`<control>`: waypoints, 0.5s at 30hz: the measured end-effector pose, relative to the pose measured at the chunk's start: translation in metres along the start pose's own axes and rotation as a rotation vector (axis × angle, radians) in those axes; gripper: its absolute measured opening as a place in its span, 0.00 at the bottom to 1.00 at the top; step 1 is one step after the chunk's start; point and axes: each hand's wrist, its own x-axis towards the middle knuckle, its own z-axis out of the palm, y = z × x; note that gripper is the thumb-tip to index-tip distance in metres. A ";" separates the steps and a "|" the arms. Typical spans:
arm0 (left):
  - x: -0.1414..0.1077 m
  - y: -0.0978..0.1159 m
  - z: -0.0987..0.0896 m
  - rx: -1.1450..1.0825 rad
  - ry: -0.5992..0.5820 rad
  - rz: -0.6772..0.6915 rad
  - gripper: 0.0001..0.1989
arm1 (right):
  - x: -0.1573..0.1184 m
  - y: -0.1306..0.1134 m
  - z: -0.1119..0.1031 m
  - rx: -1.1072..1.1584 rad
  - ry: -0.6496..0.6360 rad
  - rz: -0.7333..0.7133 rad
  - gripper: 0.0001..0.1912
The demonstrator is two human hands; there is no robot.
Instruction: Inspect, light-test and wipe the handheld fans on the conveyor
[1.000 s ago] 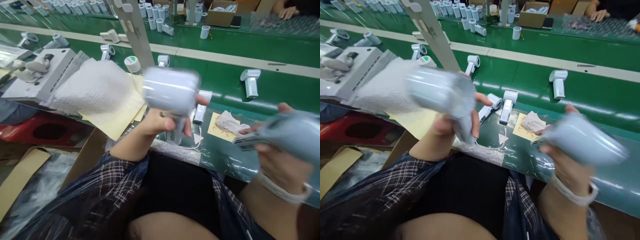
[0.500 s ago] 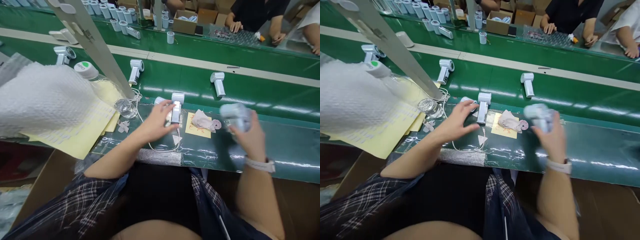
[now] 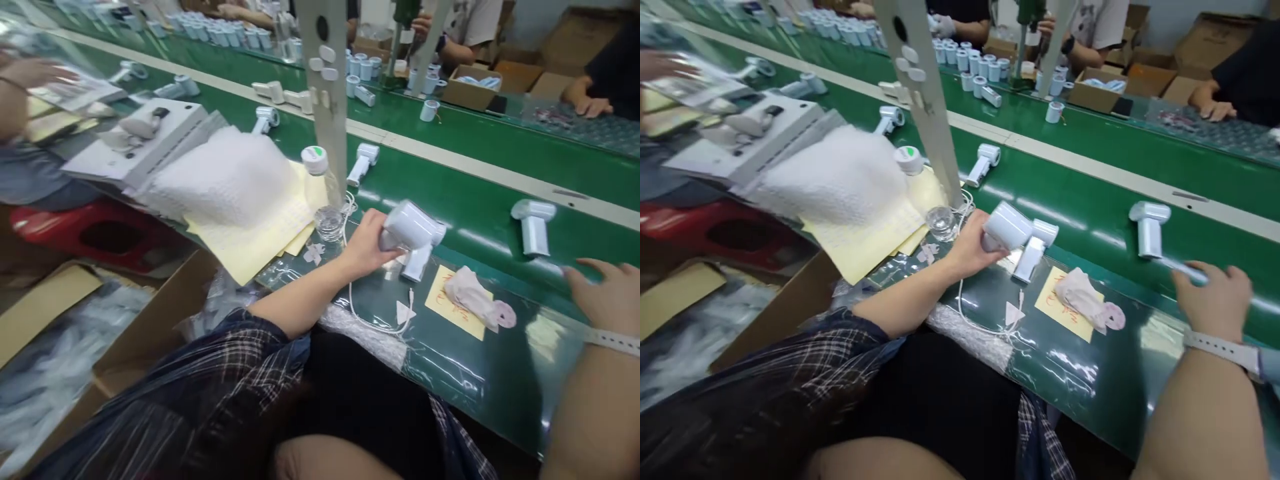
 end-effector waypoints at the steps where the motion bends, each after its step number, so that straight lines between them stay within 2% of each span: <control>1: -0.002 0.000 0.003 -0.044 0.001 0.034 0.32 | 0.013 -0.027 0.015 0.028 -0.096 0.049 0.16; 3: -0.006 0.001 0.008 -0.110 -0.027 0.062 0.35 | 0.033 -0.072 0.039 0.053 -0.211 0.130 0.16; 5: -0.009 0.002 0.011 -0.170 -0.061 0.046 0.37 | 0.046 -0.099 0.048 0.053 -0.211 0.175 0.17; 7: -0.012 0.004 0.011 -0.245 -0.090 -0.013 0.37 | 0.050 -0.113 0.041 0.066 -0.201 0.214 0.14; 9: -0.014 0.007 0.009 -0.341 -0.125 -0.099 0.37 | 0.043 -0.121 0.021 0.098 -0.207 0.225 0.08; 11: -0.016 0.012 0.008 -0.476 -0.161 -0.176 0.39 | 0.020 -0.132 -0.004 0.167 -0.215 0.206 0.14; 12: -0.017 0.014 0.009 -0.577 -0.178 -0.204 0.40 | 0.001 -0.140 -0.015 0.241 -0.221 0.152 0.18; 13: -0.019 0.017 0.011 -0.705 -0.197 -0.232 0.41 | -0.020 -0.149 -0.026 0.321 -0.205 0.058 0.20; 15: -0.022 0.022 0.016 -0.984 -0.256 -0.304 0.42 | -0.071 -0.170 -0.040 0.399 -0.188 -0.290 0.19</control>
